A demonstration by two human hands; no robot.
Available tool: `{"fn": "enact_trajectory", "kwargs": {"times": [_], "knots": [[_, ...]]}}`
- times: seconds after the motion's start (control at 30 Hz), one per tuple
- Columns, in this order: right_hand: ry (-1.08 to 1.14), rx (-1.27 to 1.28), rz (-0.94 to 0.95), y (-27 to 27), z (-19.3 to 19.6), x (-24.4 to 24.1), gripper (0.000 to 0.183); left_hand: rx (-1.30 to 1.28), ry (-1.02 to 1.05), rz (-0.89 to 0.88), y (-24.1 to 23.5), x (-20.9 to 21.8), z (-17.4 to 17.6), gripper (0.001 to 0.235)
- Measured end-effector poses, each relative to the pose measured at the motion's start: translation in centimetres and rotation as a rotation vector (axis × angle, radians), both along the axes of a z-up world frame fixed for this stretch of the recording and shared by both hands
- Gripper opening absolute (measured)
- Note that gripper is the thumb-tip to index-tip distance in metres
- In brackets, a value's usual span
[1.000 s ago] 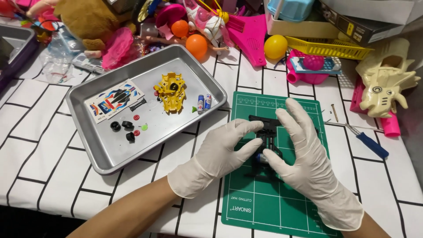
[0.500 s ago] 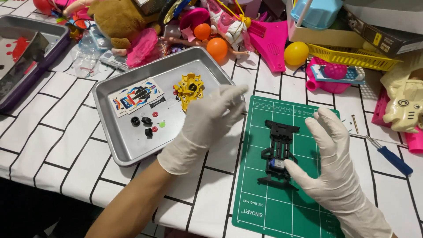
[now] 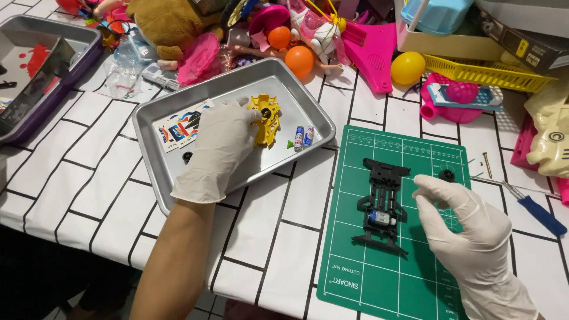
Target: Assembling a toy car chassis by installing gears and a motor on a cutting mat.
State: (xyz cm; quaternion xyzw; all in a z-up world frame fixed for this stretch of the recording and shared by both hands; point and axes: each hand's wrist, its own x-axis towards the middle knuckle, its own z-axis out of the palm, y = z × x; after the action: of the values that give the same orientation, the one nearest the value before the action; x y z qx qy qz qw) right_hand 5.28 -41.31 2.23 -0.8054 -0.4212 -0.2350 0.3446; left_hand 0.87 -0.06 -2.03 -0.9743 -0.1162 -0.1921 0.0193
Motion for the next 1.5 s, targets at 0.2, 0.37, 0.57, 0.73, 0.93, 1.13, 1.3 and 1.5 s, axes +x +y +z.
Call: {"fn": "enact_trajectory", "kwargs": {"times": [0.2, 0.37, 0.57, 0.73, 0.93, 1.13, 1.3, 1.5], "knots": [[0.035, 0.012, -0.018, -0.1, 0.2, 0.4, 0.028, -0.156, 0.124, -0.015, -1.5, -0.5, 0.6, 0.036], [0.041, 0.016, -0.021, -0.2, 0.3, 0.4, 0.027, -0.177, 0.210, 0.087, -0.8, -0.2, 0.6, 0.044], [0.041, 0.009, -0.012, -0.3, 0.2, 0.5, 0.028, -0.177, 0.223, 0.107, -0.8, -0.7, 1.2, 0.029], [0.037, 0.011, 0.000, -0.1, 0.4, 0.4, 0.027, -0.144, 0.104, 0.052, -0.4, -0.7, 1.2, 0.022], [0.049, 0.017, -0.001, -0.1, 0.3, 0.5, 0.027, -0.240, 0.223, 0.184, -1.1, -1.0, 2.8, 0.016], [0.047, 0.000, 0.003, 0.0, 0.1, 0.4, 0.029, -0.232, 0.117, 0.144, -0.8, -1.1, 2.5, 0.017], [0.032, 0.004, 0.013, 0.2, 0.3, 0.3, 0.027, -0.017, 0.055, -0.052, -0.7, -0.3, 0.1, 0.049], [0.036, -0.008, 0.018, 0.2, 0.4, 0.3, 0.027, -0.038, 0.077, -0.086, -0.9, -0.1, 0.0, 0.036]]}}
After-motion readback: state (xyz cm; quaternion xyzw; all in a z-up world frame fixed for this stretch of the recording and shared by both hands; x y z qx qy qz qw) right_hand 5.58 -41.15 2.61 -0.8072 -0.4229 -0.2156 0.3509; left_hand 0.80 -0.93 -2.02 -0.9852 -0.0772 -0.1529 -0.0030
